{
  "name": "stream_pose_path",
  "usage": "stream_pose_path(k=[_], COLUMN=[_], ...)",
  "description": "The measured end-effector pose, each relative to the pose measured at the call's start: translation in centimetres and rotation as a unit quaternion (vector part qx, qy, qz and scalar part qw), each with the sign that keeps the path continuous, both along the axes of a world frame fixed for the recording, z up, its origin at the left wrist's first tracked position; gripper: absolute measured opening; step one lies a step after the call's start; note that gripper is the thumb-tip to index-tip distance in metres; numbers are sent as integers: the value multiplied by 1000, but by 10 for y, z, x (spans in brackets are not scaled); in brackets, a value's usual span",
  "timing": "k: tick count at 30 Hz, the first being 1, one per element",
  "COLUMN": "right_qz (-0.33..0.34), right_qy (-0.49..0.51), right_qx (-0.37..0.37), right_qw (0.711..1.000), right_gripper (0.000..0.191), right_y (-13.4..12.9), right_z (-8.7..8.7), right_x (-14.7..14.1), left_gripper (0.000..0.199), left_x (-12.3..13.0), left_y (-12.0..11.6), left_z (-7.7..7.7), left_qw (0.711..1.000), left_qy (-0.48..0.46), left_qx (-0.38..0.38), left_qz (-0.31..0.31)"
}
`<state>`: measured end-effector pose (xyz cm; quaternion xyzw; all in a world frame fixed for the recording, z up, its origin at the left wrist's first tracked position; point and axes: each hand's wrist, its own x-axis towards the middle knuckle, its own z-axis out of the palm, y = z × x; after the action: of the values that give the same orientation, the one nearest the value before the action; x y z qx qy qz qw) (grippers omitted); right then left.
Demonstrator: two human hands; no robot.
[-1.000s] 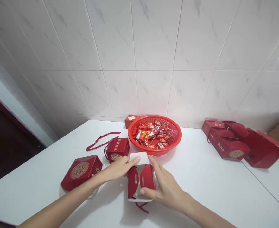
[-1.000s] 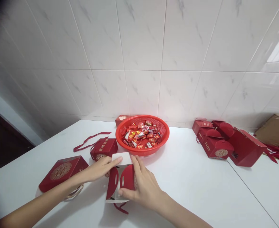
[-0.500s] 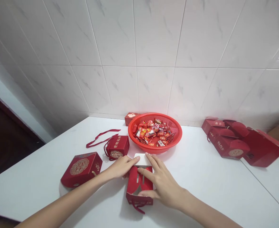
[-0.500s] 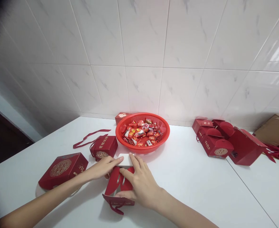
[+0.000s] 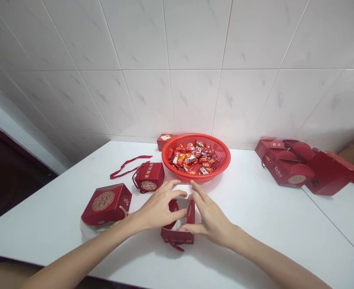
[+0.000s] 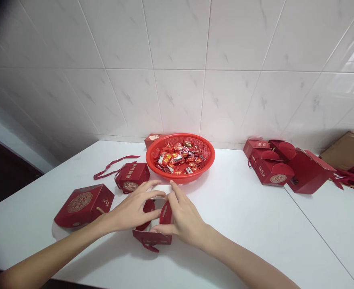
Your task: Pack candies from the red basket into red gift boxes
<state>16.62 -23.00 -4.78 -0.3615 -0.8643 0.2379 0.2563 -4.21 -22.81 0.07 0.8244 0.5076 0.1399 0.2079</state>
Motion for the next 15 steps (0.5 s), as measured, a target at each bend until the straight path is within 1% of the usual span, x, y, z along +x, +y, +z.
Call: stream_pose_path(k=[2,5,8,10,12,15], right_qz=[-2,-5,-14,-19,-13,7], right_qy=[12,30,33,35,53,109], right_qx=[-32,-65,-90,-109,-134,-182], right_qw=[999,997,995,993,989,977], right_gripper=[60,56,56,58,58,56], right_y=[-2,-3,-3,-3,-3,-5], right_z=[3,5,2,-3,-10,-19], right_x=[7,21,38,47,51,51], left_gripper=[48,58,64,76,90,97], left_x=[-1,-12,-32,-46,-55,-60], left_y=[-2,1,8,13,18,23], left_z=[1,9,23,30,30,22], left_qw=[1000,998,989,977,963,951], left_qy=[19,27,36,27,13,-2], left_qx=[-19,-58,-143,-207,-259,-298], left_qz=[2,4,-15,-45,-69,-88])
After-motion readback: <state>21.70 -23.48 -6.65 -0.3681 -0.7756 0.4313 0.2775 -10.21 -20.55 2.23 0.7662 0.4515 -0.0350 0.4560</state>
